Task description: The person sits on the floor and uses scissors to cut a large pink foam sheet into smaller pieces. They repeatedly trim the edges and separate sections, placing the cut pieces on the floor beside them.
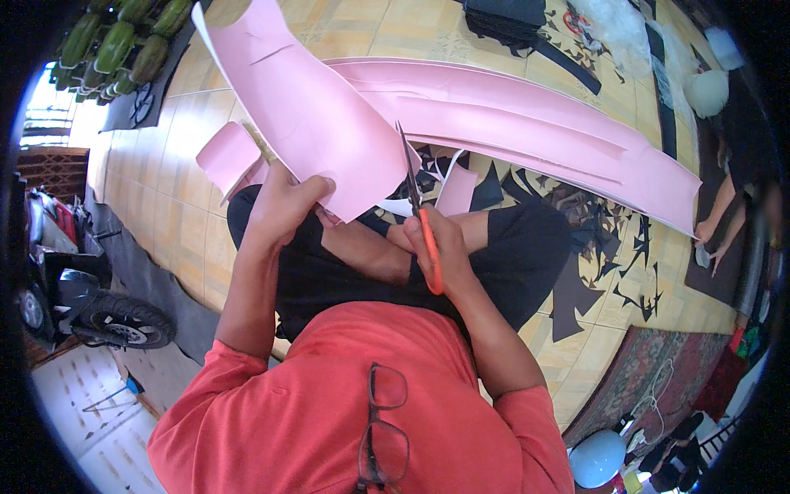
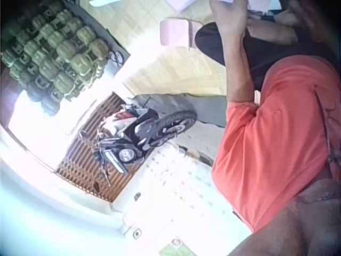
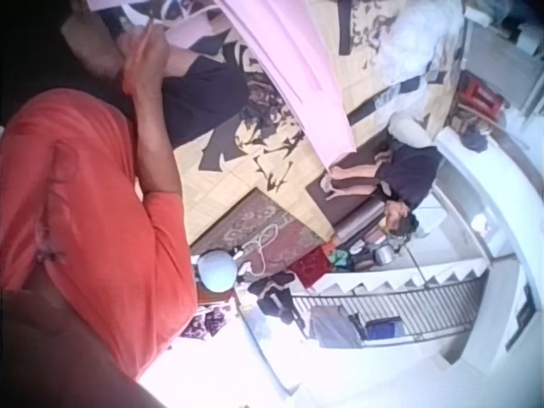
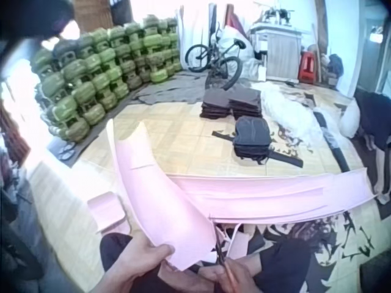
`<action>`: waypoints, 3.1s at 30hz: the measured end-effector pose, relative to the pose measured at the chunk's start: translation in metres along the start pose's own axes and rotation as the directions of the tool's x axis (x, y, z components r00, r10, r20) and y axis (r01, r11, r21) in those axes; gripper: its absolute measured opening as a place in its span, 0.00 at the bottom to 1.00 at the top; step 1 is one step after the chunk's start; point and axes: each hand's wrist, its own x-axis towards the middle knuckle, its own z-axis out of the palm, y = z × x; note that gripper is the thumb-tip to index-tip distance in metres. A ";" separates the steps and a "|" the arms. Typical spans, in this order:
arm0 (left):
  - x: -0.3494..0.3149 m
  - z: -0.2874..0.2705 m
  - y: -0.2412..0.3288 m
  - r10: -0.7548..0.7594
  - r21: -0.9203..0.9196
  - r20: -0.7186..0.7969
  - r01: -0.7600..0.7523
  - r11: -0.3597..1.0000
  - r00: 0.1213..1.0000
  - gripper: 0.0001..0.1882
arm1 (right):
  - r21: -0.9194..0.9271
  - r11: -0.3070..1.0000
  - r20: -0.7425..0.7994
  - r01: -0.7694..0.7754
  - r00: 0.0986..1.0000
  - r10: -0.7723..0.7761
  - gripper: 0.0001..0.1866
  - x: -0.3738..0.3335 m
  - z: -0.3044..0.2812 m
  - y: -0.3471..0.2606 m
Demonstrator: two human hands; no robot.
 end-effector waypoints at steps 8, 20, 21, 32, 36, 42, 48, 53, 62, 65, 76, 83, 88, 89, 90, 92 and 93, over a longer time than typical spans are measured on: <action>0.001 -0.010 -0.001 -0.091 0.090 0.060 0.085 0.992 0.994 0.16 | -0.033 0.991 0.053 -0.128 0.990 0.130 0.19 -0.009 -0.006 -0.002; 0.001 -0.015 -0.010 -0.172 0.096 0.160 0.158 0.983 0.972 0.19 | -0.019 0.991 0.069 -0.132 0.989 0.133 0.18 -0.013 -0.004 0.011; -0.001 -0.014 -0.010 -0.182 0.094 0.169 0.168 0.981 0.969 0.20 | -0.011 0.995 0.049 -0.097 0.994 0.098 0.17 -0.010 -0.002 0.015; -0.002 -0.023 -0.015 -0.162 0.091 0.200 0.147 0.985 0.966 0.21 | -0.072 0.997 0.095 0.006 0.995 0.001 0.19 -0.012 -0.010 0.003; -0.007 -0.024 -0.019 -0.236 0.154 0.265 0.201 0.967 0.935 0.21 | -0.020 1.000 0.040 0.009 0.999 -0.009 0.13 -0.007 -0.007 0.001; -0.006 -0.030 -0.023 -0.232 0.174 0.278 0.188 0.966 0.932 0.16 | -0.057 0.975 0.150 -0.216 0.964 0.222 0.14 -0.013 -0.023 -0.016; -0.010 -0.029 -0.033 -0.279 0.196 0.358 0.220 0.956 0.891 0.17 | 0.041 0.999 0.071 -0.020 0.997 0.017 0.16 -0.009 -0.015 -0.005; -0.008 -0.034 -0.037 -0.315 0.246 0.453 0.222 0.943 0.834 0.17 | 0.056 0.995 0.118 -0.082 0.990 0.074 0.18 -0.015 -0.020 -0.013; 0.006 -0.023 -0.059 -0.100 -0.482 0.294 0.238 0.843 0.951 0.28 | 0.142 0.971 0.224 -0.190 0.962 0.156 0.17 -0.022 -0.031 -0.002; 0.007 -0.007 -0.060 -0.040 -0.377 0.216 0.121 0.918 0.976 0.29 | 0.124 0.968 0.135 -0.217 0.970 0.200 0.16 -0.021 -0.022 0.003; -0.004 0.007 -0.058 -0.057 -0.260 0.230 0.118 0.958 0.972 0.34 | -0.018 0.987 -0.096 0.159 0.982 -0.160 0.05 -0.011 0.000 0.043; -0.008 0.013 -0.069 -0.016 -0.260 0.197 0.068 0.963 0.980 0.30 | -0.040 0.993 -0.132 0.107 0.985 -0.111 0.09 -0.007 0.007 0.027; -0.009 0.012 -0.077 -0.013 -0.206 0.235 0.063 0.976 0.972 0.29 | -0.037 0.989 -0.155 0.143 0.977 -0.147 0.08 0.003 0.007 0.033; -0.008 0.011 -0.076 -0.019 -0.219 0.238 0.073 0.973 0.971 0.28 | -0.049 0.988 -0.138 0.146 0.979 -0.152 0.08 0.003 0.006 0.030; -0.008 0.010 -0.075 -0.027 -0.231 0.241 0.084 0.969 0.970 0.28 | -0.083 0.987 -0.135 0.138 0.980 -0.148 0.08 0.002 0.006 0.030; -0.009 0.008 -0.073 -0.041 -0.239 0.245 0.102 0.966 0.969 0.27 | -0.151 0.981 -0.131 0.120 0.981 -0.140 0.09 0.000 0.005 0.029; -0.009 0.008 -0.070 -0.048 -0.234 0.246 0.107 0.966 0.968 0.27 | -0.173 0.977 -0.133 0.121 0.980 -0.145 0.09 0.000 0.006 0.030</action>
